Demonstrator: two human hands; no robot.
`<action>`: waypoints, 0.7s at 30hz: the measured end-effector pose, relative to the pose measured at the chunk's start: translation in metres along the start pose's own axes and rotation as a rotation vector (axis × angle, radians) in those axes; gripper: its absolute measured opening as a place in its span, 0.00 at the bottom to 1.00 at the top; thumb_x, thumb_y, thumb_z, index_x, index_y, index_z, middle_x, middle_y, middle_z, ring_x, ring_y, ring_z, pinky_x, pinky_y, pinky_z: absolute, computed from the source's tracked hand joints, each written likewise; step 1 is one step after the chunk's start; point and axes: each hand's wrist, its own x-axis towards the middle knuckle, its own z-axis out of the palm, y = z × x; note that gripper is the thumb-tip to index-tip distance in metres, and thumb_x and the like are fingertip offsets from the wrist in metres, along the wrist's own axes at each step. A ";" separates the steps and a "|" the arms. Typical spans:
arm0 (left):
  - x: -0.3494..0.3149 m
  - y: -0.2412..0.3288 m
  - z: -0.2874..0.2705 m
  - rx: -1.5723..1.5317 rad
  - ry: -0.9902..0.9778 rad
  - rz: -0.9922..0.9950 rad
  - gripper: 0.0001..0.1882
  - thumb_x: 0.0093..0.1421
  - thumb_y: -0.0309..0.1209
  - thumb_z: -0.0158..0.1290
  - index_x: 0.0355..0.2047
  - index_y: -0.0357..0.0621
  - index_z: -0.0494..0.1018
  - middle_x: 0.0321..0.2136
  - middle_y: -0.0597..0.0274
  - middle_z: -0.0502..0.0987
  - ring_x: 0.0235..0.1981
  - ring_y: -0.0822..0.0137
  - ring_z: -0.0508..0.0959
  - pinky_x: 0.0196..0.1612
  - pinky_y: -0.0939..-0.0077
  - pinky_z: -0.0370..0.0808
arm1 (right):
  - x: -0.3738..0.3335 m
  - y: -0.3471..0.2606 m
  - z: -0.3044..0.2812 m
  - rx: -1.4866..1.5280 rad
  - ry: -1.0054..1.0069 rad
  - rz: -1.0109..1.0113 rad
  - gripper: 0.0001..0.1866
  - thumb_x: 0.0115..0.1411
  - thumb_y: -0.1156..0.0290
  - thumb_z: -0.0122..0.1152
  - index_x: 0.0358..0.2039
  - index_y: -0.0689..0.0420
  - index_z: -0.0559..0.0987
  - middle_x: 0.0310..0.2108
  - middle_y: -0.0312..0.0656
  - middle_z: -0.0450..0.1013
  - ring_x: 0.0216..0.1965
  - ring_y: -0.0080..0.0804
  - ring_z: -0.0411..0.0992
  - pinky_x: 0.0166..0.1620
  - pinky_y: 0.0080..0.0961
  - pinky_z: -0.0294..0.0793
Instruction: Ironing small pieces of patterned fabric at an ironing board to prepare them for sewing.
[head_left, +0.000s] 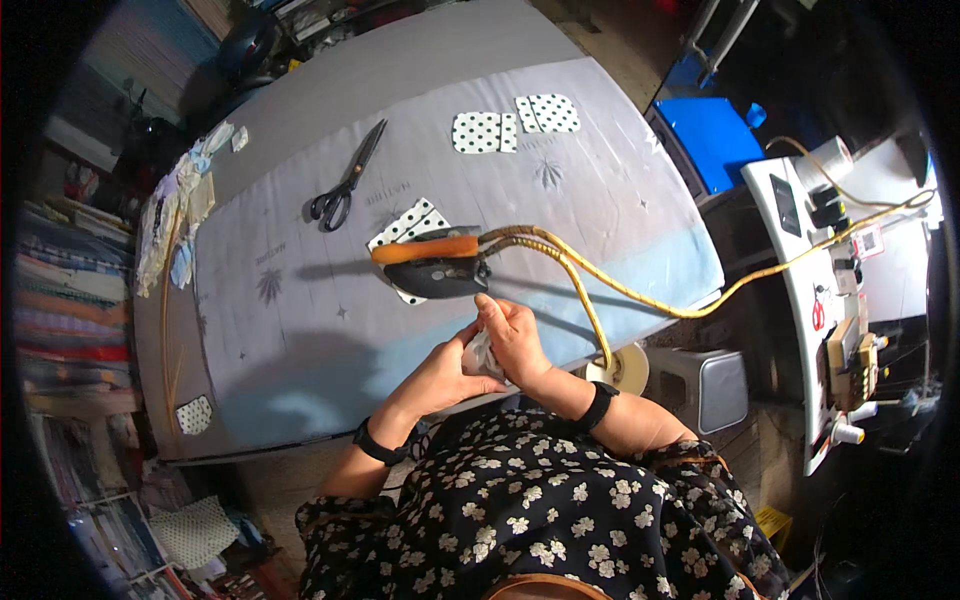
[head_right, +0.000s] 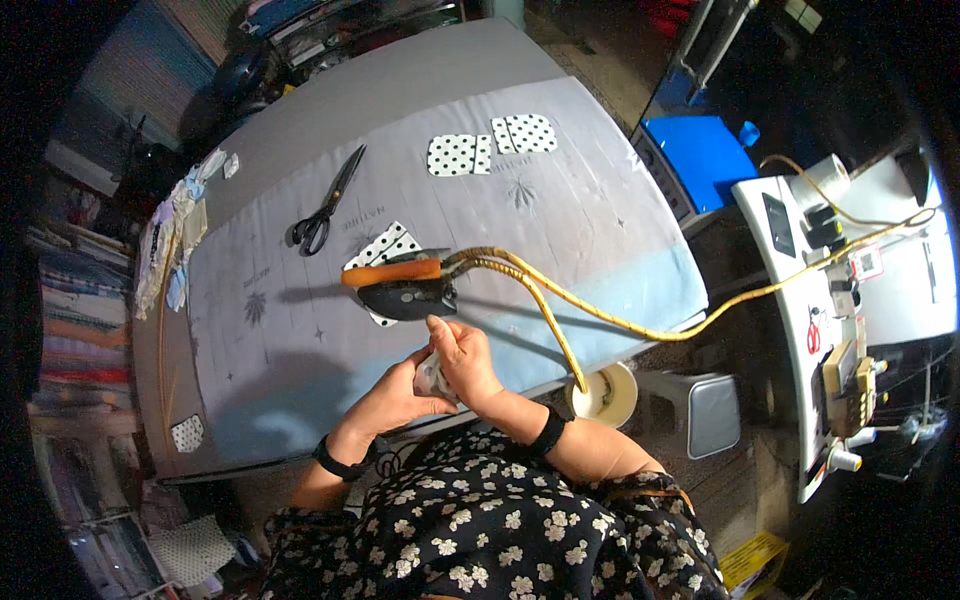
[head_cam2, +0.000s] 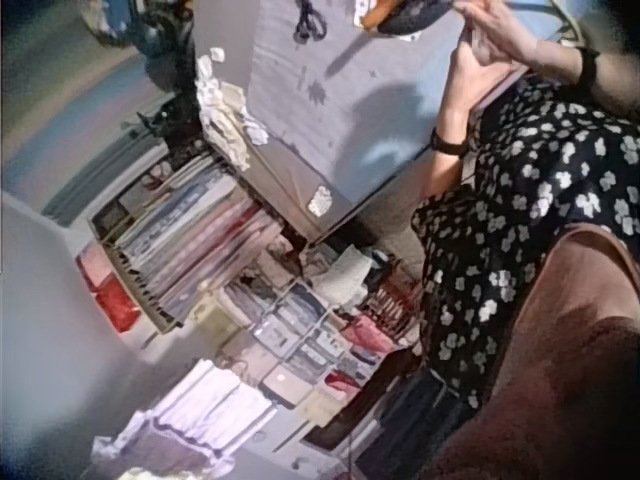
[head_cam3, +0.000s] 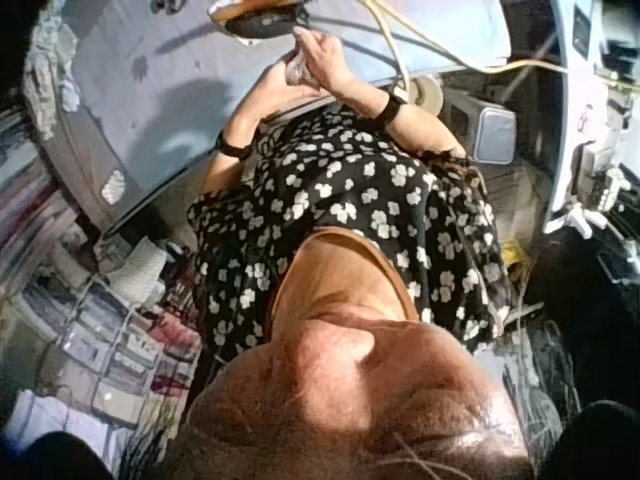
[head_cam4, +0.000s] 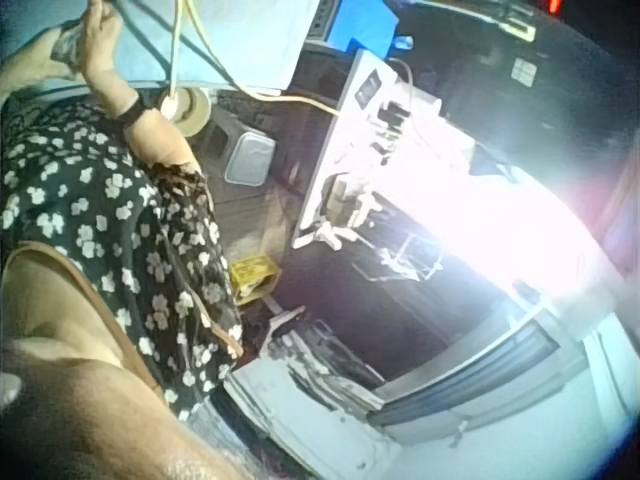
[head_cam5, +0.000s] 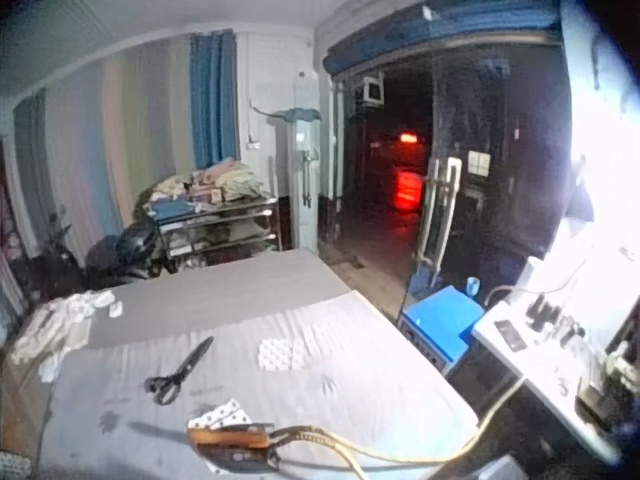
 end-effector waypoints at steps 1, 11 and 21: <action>0.000 0.002 -0.007 -0.113 -0.025 -0.056 0.39 0.52 0.28 0.67 0.60 0.30 0.61 0.45 0.53 0.78 0.45 0.67 0.77 0.51 0.71 0.74 | 0.008 0.002 0.007 0.006 0.000 -0.011 0.24 0.68 0.55 0.57 0.21 0.61 0.74 0.18 0.28 0.64 0.23 0.17 0.57 0.24 0.23 0.62; -0.009 -0.051 -0.116 0.024 0.480 0.185 0.17 0.59 0.21 0.57 0.49 0.36 0.71 0.42 0.57 0.78 0.42 0.66 0.78 0.45 0.70 0.74 | 0.120 -0.039 0.100 -0.589 -0.436 -0.429 0.22 0.64 0.51 0.59 0.36 0.62 0.79 0.25 0.50 0.74 0.24 0.42 0.72 0.31 0.36 0.74; -0.054 -0.092 -0.187 -0.372 0.580 -0.052 0.07 0.61 0.27 0.57 0.39 0.38 0.78 0.30 0.71 0.79 0.31 0.81 0.73 0.36 0.81 0.70 | 0.167 -0.005 0.094 -1.353 -0.568 -0.217 0.37 0.51 0.47 0.69 0.55 0.58 0.72 0.34 0.50 0.79 0.37 0.49 0.79 0.42 0.40 0.77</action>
